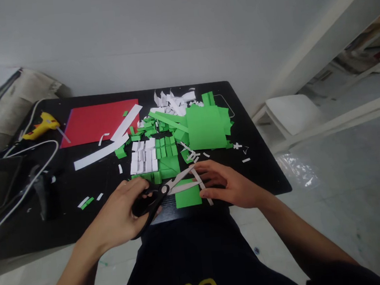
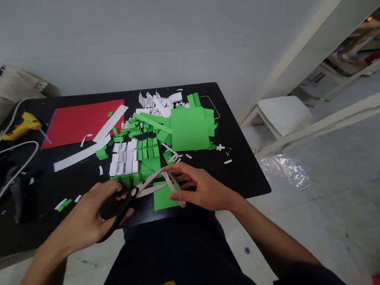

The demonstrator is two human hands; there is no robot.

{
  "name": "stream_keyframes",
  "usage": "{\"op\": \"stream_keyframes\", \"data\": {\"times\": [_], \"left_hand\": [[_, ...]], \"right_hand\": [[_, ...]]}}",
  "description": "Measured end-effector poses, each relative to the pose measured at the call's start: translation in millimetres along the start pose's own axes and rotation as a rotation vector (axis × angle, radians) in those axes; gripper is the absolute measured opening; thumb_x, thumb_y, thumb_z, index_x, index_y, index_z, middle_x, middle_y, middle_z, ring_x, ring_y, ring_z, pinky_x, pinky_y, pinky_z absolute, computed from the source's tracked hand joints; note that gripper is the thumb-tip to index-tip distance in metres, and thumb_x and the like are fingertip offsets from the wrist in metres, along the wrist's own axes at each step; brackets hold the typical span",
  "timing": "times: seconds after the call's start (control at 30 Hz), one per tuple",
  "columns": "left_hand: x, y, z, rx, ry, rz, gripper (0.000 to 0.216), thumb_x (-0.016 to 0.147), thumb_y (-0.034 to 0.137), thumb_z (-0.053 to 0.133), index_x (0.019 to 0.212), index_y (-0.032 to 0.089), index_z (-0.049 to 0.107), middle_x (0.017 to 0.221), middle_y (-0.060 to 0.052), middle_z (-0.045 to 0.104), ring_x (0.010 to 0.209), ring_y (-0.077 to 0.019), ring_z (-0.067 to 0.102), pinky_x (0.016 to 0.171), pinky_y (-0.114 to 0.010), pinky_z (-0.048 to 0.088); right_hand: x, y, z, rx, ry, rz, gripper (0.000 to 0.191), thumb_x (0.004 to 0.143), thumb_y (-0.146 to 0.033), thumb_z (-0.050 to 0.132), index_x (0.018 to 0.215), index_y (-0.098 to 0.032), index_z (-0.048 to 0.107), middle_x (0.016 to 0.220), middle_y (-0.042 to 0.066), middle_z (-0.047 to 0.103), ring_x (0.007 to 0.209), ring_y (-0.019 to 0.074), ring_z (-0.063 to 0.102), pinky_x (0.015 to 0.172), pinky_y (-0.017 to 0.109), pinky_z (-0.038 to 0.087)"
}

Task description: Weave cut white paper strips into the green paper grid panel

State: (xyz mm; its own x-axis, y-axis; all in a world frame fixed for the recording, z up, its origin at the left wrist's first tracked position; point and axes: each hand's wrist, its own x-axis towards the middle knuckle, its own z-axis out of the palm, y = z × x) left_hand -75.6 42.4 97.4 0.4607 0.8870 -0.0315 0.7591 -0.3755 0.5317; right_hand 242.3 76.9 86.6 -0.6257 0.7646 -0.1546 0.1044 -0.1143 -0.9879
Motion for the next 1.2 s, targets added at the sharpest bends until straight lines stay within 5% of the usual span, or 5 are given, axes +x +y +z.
{"op": "stream_keyframes", "data": {"times": [0.3, 0.6, 0.8, 1.2], "left_hand": [[2.9, -6.1, 1.4, 0.117, 0.142, -0.109, 0.029, 0.091, 0.05, 0.063, 0.091, 0.021, 0.057, 0.088, -0.005, 0.065, 0.077, -0.0239, 0.059, 0.073, -0.038, 0.042], [-3.3, -11.0, 7.4, 0.065, -0.062, -0.115, 0.025, 0.092, 0.044, 0.061, 0.08, 0.024, 0.054, 0.075, -0.002, 0.064, 0.069, -0.0215, 0.061, 0.062, -0.033, 0.042], [-2.0, -6.9, 7.9, 0.088, -0.089, -0.08, 0.009, 0.086, 0.03, 0.06, 0.08, 0.023, 0.056, 0.075, -0.001, 0.065, 0.067, -0.0205, 0.061, 0.061, -0.031, 0.04], [-0.3, -6.7, 5.5, 0.104, -0.136, -0.103, 0.009, 0.081, 0.029, 0.053, 0.079, 0.022, 0.058, 0.072, -0.003, 0.065, 0.065, -0.0209, 0.06, 0.06, -0.031, 0.038]], "right_hand": [[-0.2, -2.2, 1.5, -0.055, 0.004, 0.013, 0.048, 0.097, -0.037, 0.074, 0.141, -0.037, 0.058, 0.149, 0.006, 0.056, 0.133, 0.0298, 0.063, 0.102, 0.05, 0.064], [2.7, 4.2, 2.9, -0.018, -0.001, -0.033, 0.05, 0.1, -0.039, 0.07, 0.146, -0.041, 0.052, 0.157, 0.004, 0.051, 0.131, 0.0275, 0.064, 0.109, 0.053, 0.06], [3.4, 3.1, 3.8, -0.014, -0.014, -0.027, 0.049, 0.101, -0.037, 0.069, 0.147, -0.041, 0.052, 0.158, 0.003, 0.051, 0.135, 0.028, 0.063, 0.113, 0.055, 0.056], [4.1, 4.9, 2.7, -0.042, -0.008, -0.053, 0.048, 0.102, -0.037, 0.066, 0.148, -0.038, 0.052, 0.158, 0.005, 0.052, 0.14, 0.027, 0.059, 0.12, 0.056, 0.048]]}}
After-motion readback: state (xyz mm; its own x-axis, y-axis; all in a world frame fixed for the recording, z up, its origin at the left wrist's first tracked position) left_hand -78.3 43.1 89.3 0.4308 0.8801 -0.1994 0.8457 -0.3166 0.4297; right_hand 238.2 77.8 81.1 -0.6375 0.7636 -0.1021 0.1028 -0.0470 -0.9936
